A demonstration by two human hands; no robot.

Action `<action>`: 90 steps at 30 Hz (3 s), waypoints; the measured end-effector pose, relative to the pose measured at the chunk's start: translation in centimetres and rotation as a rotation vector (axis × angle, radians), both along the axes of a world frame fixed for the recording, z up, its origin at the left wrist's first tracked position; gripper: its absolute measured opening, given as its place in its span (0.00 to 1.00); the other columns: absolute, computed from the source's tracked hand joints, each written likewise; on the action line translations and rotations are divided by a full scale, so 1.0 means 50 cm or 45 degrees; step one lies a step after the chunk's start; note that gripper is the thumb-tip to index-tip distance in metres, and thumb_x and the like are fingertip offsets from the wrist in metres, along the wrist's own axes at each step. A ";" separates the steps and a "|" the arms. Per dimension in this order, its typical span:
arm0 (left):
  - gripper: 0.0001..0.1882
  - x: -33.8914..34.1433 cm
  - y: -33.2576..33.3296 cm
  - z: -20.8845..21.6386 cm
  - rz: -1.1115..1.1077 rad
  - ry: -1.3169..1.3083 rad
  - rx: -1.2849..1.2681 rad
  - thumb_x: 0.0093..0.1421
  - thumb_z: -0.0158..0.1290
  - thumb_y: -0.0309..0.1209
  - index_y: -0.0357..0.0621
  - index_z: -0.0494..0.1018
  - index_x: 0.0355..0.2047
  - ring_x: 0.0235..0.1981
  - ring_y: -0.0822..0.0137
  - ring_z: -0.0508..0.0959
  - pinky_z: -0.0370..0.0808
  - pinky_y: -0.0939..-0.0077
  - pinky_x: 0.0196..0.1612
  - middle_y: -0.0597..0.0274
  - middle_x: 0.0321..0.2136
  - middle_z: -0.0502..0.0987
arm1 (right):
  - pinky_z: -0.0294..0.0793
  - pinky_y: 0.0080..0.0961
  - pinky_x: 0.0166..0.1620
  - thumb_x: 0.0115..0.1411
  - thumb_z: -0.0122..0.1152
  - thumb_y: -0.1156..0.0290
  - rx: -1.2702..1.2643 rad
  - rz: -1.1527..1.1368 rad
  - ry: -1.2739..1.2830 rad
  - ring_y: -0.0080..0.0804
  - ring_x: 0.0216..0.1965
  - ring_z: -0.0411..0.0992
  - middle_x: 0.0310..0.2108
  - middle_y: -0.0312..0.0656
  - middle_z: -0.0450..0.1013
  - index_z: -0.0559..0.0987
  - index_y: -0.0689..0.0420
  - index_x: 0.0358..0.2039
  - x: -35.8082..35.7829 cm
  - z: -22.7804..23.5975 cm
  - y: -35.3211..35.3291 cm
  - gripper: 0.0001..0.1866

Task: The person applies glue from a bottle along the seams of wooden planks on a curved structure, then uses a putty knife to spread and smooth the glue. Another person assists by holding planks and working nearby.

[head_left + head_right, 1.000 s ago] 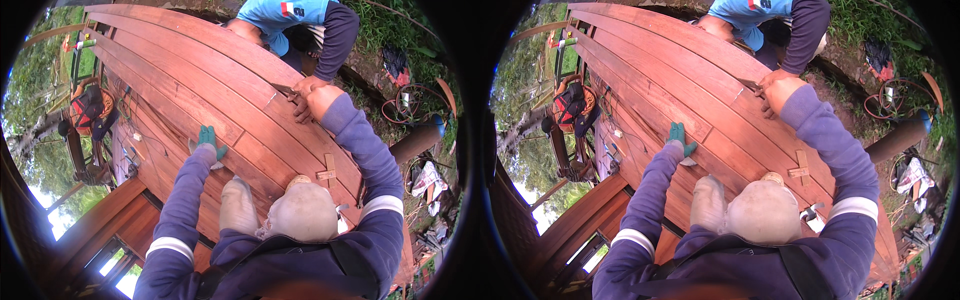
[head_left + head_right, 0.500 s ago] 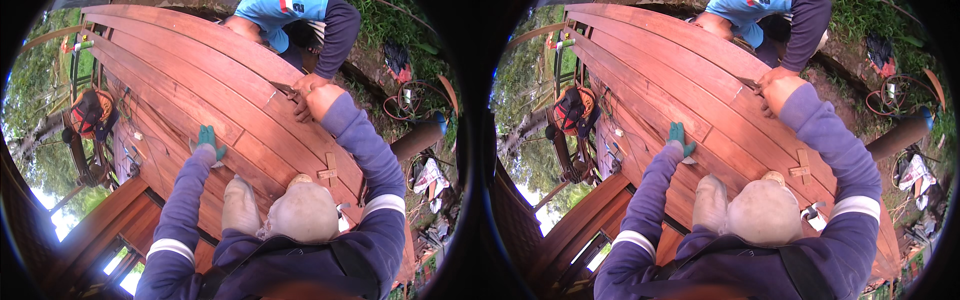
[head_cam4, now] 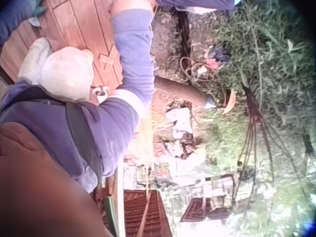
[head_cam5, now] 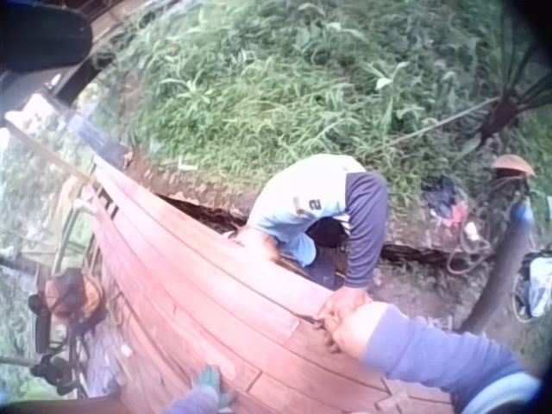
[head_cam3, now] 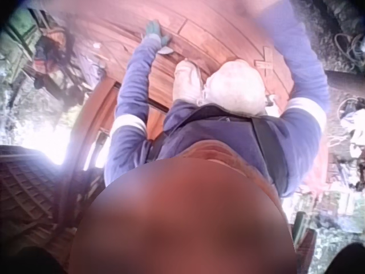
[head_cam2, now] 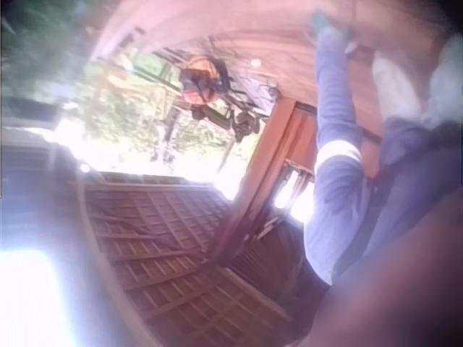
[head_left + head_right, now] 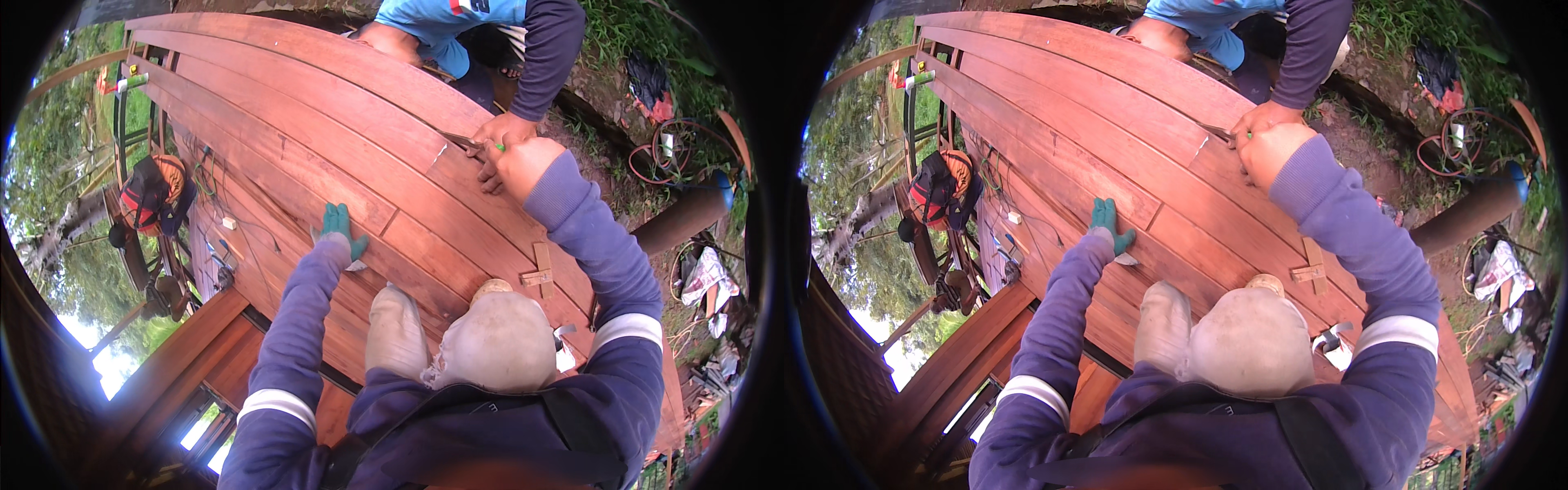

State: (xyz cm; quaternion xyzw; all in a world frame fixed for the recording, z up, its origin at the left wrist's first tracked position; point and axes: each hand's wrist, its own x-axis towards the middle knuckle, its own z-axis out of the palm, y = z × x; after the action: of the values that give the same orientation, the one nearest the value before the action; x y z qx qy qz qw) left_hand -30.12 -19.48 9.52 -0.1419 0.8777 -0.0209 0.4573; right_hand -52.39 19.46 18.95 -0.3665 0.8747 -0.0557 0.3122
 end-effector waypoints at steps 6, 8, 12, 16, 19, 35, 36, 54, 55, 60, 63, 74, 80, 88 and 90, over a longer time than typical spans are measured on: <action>0.57 0.008 -0.011 -0.009 0.066 0.119 0.169 0.55 0.63 0.48 0.28 0.43 0.72 0.74 0.33 0.42 0.46 0.55 0.75 0.22 0.71 0.39 | 0.79 0.41 0.36 0.58 0.65 0.68 -0.877 -0.705 0.094 0.51 0.34 0.79 0.36 0.49 0.78 0.76 0.55 0.53 0.124 -0.006 0.053 0.21; 0.58 0.009 -0.015 -0.012 0.040 0.082 0.148 0.55 0.64 0.47 0.27 0.42 0.72 0.74 0.33 0.41 0.45 0.55 0.75 0.21 0.71 0.38 | 0.78 0.42 0.38 0.60 0.65 0.69 -1.075 -0.916 -0.091 0.54 0.36 0.78 0.36 0.51 0.78 0.75 0.56 0.52 0.212 -0.053 0.036 0.19; 0.59 0.010 -0.018 -0.010 0.050 0.101 0.209 0.55 0.64 0.47 0.27 0.41 0.72 0.74 0.33 0.40 0.44 0.55 0.75 0.20 0.71 0.37 | 0.78 0.44 0.40 0.61 0.63 0.71 -0.940 -1.072 -0.402 0.56 0.37 0.77 0.38 0.52 0.77 0.74 0.56 0.50 0.383 -0.144 0.008 0.17; 0.59 0.007 -0.017 -0.011 0.054 0.084 0.199 0.55 0.65 0.48 0.27 0.41 0.72 0.74 0.33 0.39 0.42 0.55 0.75 0.20 0.71 0.36 | 0.78 0.44 0.41 0.61 0.61 0.69 -0.730 -1.032 -0.469 0.55 0.38 0.77 0.41 0.52 0.75 0.74 0.55 0.50 0.462 -0.203 -0.015 0.16; 0.60 0.004 -0.018 -0.018 0.007 0.024 0.135 0.54 0.63 0.51 0.31 0.40 0.73 0.74 0.34 0.39 0.44 0.50 0.75 0.24 0.72 0.36 | 0.78 0.45 0.45 0.61 0.61 0.67 -0.610 -0.771 -0.410 0.52 0.44 0.76 0.43 0.50 0.73 0.75 0.54 0.51 0.466 -0.227 -0.032 0.17; 0.55 0.035 -0.004 -0.005 0.107 0.337 0.195 0.56 0.61 0.53 0.43 0.45 0.74 0.76 0.46 0.44 0.50 0.33 0.70 0.40 0.75 0.41 | 0.79 0.50 0.40 0.61 0.54 0.59 -0.246 -0.966 -0.044 0.58 0.31 0.80 0.30 0.61 0.79 0.49 0.57 0.74 0.223 -0.243 -0.241 0.44; 0.55 0.035 -0.005 -0.003 0.109 0.349 0.201 0.56 0.60 0.53 0.42 0.45 0.74 0.76 0.45 0.44 0.50 0.34 0.70 0.39 0.75 0.41 | 0.79 0.50 0.40 0.60 0.54 0.60 -0.222 -0.975 -0.037 0.57 0.32 0.80 0.31 0.61 0.79 0.49 0.58 0.74 0.220 -0.244 -0.244 0.44; 0.54 0.054 -0.043 -0.054 -0.036 0.393 0.233 0.59 0.60 0.51 0.34 0.45 0.73 0.74 0.36 0.46 0.50 0.53 0.74 0.28 0.72 0.42 | 0.81 0.48 0.36 0.63 0.51 0.66 -0.302 -0.514 -0.153 0.55 0.34 0.81 0.34 0.57 0.81 0.68 0.68 0.61 0.306 -0.261 -0.252 0.28; 0.53 0.054 -0.048 -0.058 -0.079 0.434 0.269 0.59 0.60 0.51 0.34 0.46 0.73 0.74 0.36 0.45 0.49 0.53 0.74 0.27 0.72 0.42 | 0.80 0.48 0.39 0.60 0.54 0.66 -0.413 -0.489 -0.153 0.55 0.36 0.80 0.34 0.56 0.81 0.74 0.65 0.54 0.325 -0.255 -0.234 0.24; 0.53 0.029 -0.072 -0.064 -0.106 0.294 0.294 0.60 0.59 0.51 0.32 0.46 0.72 0.75 0.37 0.42 0.47 0.54 0.75 0.26 0.72 0.41 | 0.77 0.46 0.47 0.55 0.59 0.65 -0.587 -1.155 0.069 0.52 0.41 0.77 0.36 0.51 0.78 0.81 0.60 0.31 0.502 -0.209 -0.048 0.11; 0.48 -0.004 -0.061 -0.058 -0.107 0.264 0.230 0.60 0.59 0.50 0.31 0.53 0.70 0.71 0.36 0.54 0.56 0.54 0.72 0.28 0.71 0.47 | 0.75 0.46 0.48 0.58 0.60 0.64 -0.341 -1.523 0.327 0.51 0.42 0.76 0.36 0.50 0.76 0.82 0.59 0.31 0.627 -0.175 0.097 0.11; 0.32 0.053 0.279 -0.032 -0.993 0.827 0.961 0.56 0.59 0.33 0.44 0.66 0.62 0.63 0.41 0.64 0.59 0.45 0.67 0.41 0.61 0.66 | 0.70 0.45 0.58 0.57 0.68 0.63 -0.153 -1.687 0.515 0.55 0.55 0.68 0.55 0.51 0.71 0.73 0.55 0.60 0.706 -0.224 0.158 0.30; 0.19 -0.013 0.351 -0.021 -1.019 0.465 0.737 0.56 0.59 0.34 0.50 0.75 0.49 0.53 0.52 0.73 0.66 0.48 0.61 0.55 0.48 0.75 | 0.69 0.44 0.58 0.51 0.74 0.66 0.089 -1.536 0.338 0.54 0.56 0.68 0.57 0.52 0.68 0.70 0.53 0.64 0.648 -0.259 0.143 0.39; 0.09 0.148 0.080 0.096 -0.301 0.710 0.967 0.53 0.59 0.34 0.49 0.79 0.36 0.44 0.49 0.79 0.77 0.54 0.47 0.51 0.38 0.78 | 0.76 0.38 0.37 0.58 0.69 0.68 -0.299 -1.844 0.095 0.42 0.30 0.79 0.28 0.50 0.79 0.78 0.62 0.40 0.736 -0.237 0.197 0.14; 0.10 0.246 -0.037 0.139 -0.066 0.645 0.812 0.52 0.58 0.34 0.48 0.79 0.36 0.41 0.45 0.80 0.77 0.53 0.46 0.49 0.36 0.79 | 0.75 0.37 0.33 0.60 0.68 0.68 -0.193 -1.810 0.043 0.40 0.25 0.76 0.26 0.48 0.77 0.73 0.60 0.34 0.783 -0.181 0.205 0.13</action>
State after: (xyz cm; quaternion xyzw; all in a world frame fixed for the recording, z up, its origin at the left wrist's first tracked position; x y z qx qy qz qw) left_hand -17.80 -21.36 16.47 0.0285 0.9282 0.2765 0.2472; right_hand -13.24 29.69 9.91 0.2707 0.9003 -0.3006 0.1604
